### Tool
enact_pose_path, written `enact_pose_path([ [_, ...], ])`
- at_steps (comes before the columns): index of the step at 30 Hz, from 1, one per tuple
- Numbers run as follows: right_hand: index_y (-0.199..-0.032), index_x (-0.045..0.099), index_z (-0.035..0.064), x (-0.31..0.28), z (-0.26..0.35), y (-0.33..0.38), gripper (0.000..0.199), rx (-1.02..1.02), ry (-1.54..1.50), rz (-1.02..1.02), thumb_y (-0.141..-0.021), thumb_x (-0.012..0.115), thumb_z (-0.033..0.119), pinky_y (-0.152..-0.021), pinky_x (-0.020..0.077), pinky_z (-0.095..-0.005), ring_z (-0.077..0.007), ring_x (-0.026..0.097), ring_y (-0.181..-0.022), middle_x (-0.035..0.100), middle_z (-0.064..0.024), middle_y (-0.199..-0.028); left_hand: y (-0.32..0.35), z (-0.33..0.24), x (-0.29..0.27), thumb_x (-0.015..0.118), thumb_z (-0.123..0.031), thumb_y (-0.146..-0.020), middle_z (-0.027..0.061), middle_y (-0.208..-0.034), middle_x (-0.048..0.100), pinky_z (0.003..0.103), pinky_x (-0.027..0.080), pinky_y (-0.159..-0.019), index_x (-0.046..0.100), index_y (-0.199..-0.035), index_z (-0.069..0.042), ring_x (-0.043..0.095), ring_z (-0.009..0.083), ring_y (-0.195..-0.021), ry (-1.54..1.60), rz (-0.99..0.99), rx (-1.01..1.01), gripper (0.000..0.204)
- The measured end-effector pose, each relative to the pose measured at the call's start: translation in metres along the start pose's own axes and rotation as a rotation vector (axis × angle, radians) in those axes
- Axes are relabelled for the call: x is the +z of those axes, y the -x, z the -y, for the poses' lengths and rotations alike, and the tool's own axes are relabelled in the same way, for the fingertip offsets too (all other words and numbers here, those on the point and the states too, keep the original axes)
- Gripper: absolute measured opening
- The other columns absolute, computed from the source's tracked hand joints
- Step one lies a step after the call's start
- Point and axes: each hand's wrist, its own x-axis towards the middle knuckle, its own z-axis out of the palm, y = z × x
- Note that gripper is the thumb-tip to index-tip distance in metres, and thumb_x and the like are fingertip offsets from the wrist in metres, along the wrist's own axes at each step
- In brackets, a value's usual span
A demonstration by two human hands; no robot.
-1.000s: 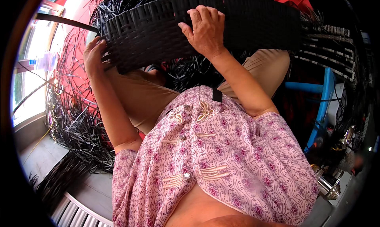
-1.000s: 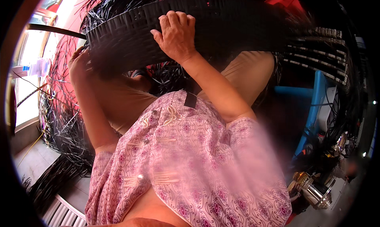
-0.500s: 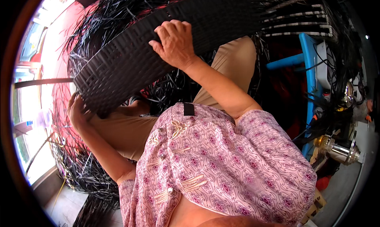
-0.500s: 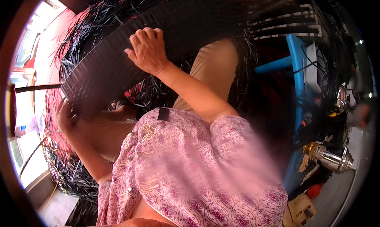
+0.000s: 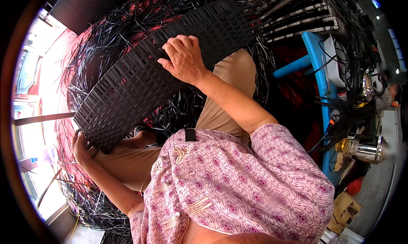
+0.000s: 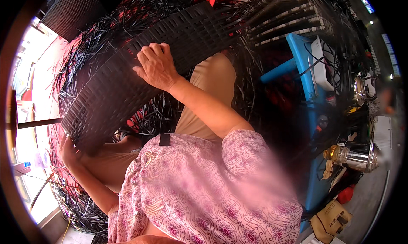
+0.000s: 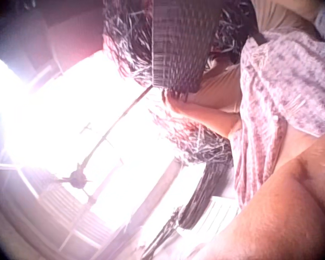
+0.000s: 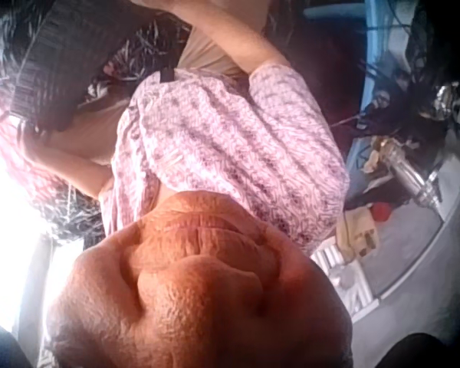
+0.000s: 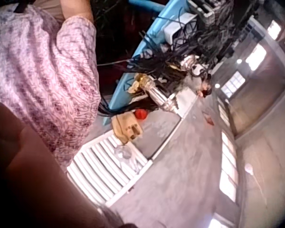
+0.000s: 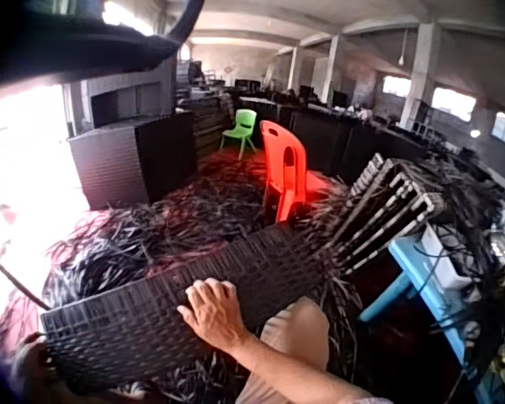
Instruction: The person weaves a black plastic basket by hand, interlacing thin black plastic strips through the vertical ribs of the basket frame. They work on the basket while sitting cross-legged on the floor, occasionally lifting and rotating the basket to access different sections.
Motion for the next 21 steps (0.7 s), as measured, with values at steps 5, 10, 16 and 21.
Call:
enact_pose_path([
  [5,-0.095,0.061,0.0112,-0.003,-0.008,-0.001,0.033,-0.016,-0.012,0.048,-0.082,0.070,0.040,-0.087,0.0378,-0.0402,-0.0233,0.053,-0.099,0.058,-0.0048,-0.099,0.022,-0.019,0.020,0.068,-0.017,-0.089,0.0040,-0.094,0.067,0.033,0.054,-0.064,0.060,-0.126,-0.007,0.061,0.0169,-0.075,-0.042,-0.060,-0.040,0.040],
  [10,-0.092,0.058,0.0099,-0.003,-0.019,-0.003,0.035,-0.047,-0.106,-0.022,-0.075,0.075,0.035,-0.085,0.0382,-0.0403,-0.0245,0.052,-0.096,0.055,-0.0064,-0.095,0.004,-0.011,0.005,0.069,-0.018,-0.089,0.0049,-0.094,0.067,0.033,0.053,-0.063,0.060,-0.127,-0.009,0.062,0.0171,-0.075,-0.079,-0.013,-0.003,0.040],
  [16,-0.097,0.061,0.0119,-0.016,-0.035,-0.003,0.036,0.137,0.097,0.035,-0.079,0.073,0.040,-0.087,0.0375,-0.0416,-0.0239,0.053,-0.100,0.058,-0.0029,-0.100,0.047,-0.025,0.031,0.068,-0.021,-0.089,0.0062,-0.102,0.068,0.035,0.053,-0.062,0.054,-0.134,-0.009,0.063,0.0190,-0.082,0.000,-0.011,-0.046,0.048],
  [21,-0.089,0.062,0.0144,-0.007,-0.044,-0.003,0.030,-0.070,0.067,-0.139,-0.075,0.077,0.036,-0.072,0.0431,-0.0444,-0.0275,0.061,-0.084,0.062,-0.0049,-0.085,0.048,0.018,0.004,0.067,-0.001,-0.079,0.0131,-0.125,0.058,0.037,0.056,-0.087,0.051,-0.135,-0.002,0.063,0.0252,-0.108,-0.448,0.072,0.820,0.058],
])
